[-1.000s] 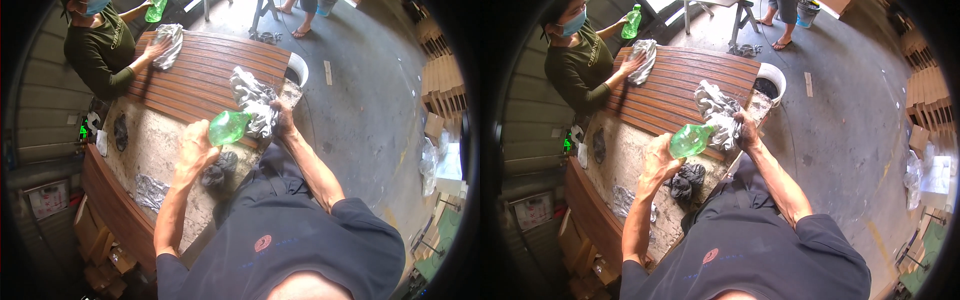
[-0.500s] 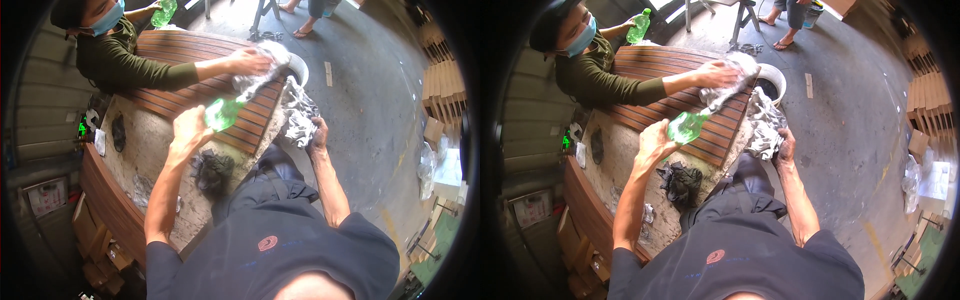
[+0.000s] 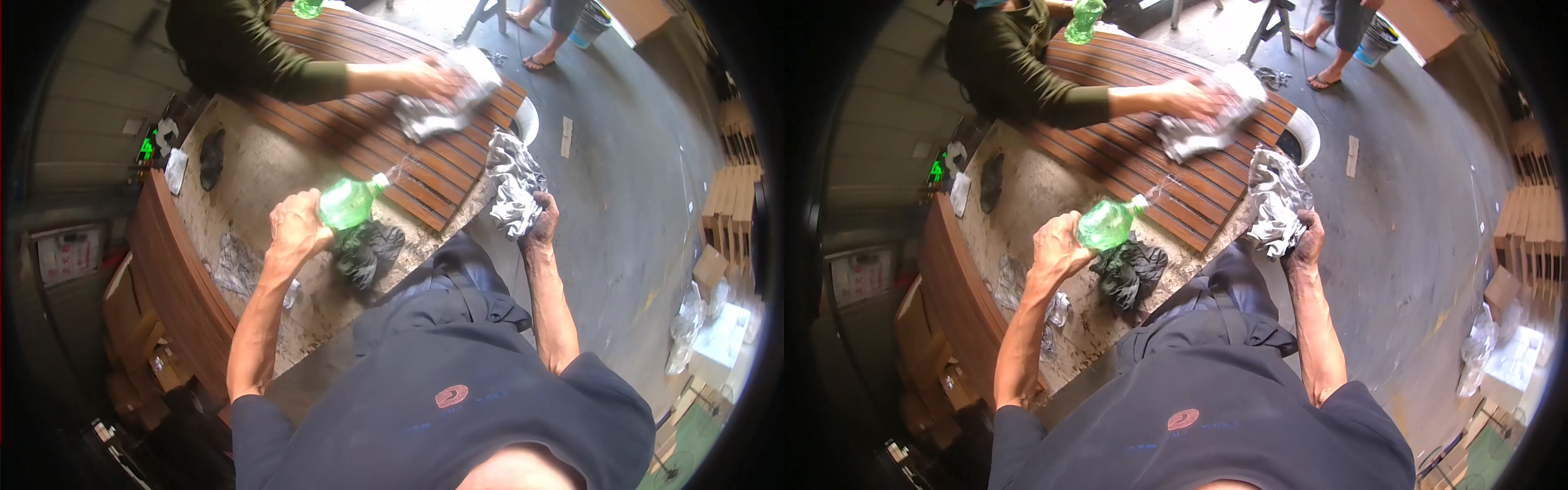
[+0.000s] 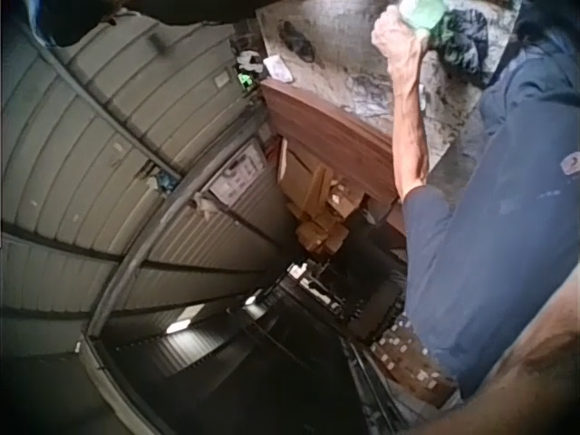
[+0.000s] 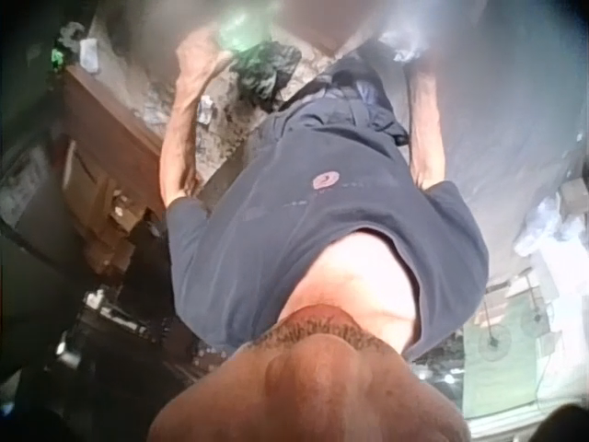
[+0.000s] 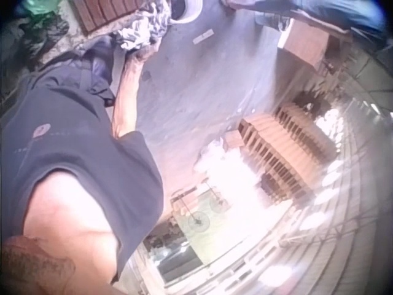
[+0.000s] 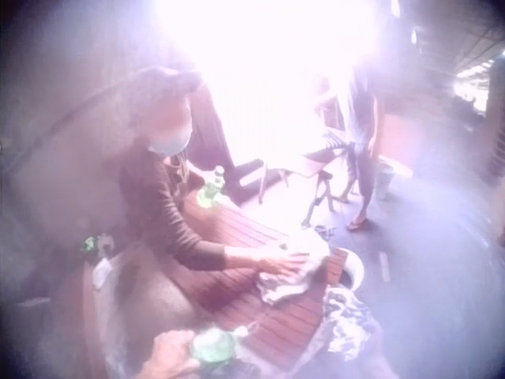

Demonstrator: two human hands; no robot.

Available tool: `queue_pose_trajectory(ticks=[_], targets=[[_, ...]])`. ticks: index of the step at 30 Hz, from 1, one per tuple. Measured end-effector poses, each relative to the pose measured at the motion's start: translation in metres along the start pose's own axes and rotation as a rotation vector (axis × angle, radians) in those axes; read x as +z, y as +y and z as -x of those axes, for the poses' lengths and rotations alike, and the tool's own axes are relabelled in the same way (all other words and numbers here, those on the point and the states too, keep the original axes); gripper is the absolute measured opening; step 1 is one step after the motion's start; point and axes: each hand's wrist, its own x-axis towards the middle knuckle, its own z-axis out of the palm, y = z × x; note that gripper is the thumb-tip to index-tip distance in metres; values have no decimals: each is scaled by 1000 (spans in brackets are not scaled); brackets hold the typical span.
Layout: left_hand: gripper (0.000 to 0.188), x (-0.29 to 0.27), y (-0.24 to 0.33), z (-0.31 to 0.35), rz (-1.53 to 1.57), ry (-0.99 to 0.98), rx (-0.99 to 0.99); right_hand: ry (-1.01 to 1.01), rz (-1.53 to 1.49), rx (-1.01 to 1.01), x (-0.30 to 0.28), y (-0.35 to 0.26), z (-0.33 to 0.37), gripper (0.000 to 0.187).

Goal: The person uses a cloth to wipe down a slatted wooden panel on a workbench, then applies a liquid from a bottle to their hands and the cloth before continuing to rub the surface.

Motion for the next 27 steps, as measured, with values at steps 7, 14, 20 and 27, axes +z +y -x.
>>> queue_pose_trajectory(ticks=[7,14,20,27], targets=[[36,1,-7,2,88,-40,-109,-40,26,-9,11,1,17,52],[33,32,54,-39,227,12,190,25,0,-16,24,0,39,49],[54,7,68,-107,247,-96,-205,80,46,-122,5,9,37,49],[60,-2,32,-47,374,-73,-364,45,-22,-36,11,15,22,50]])
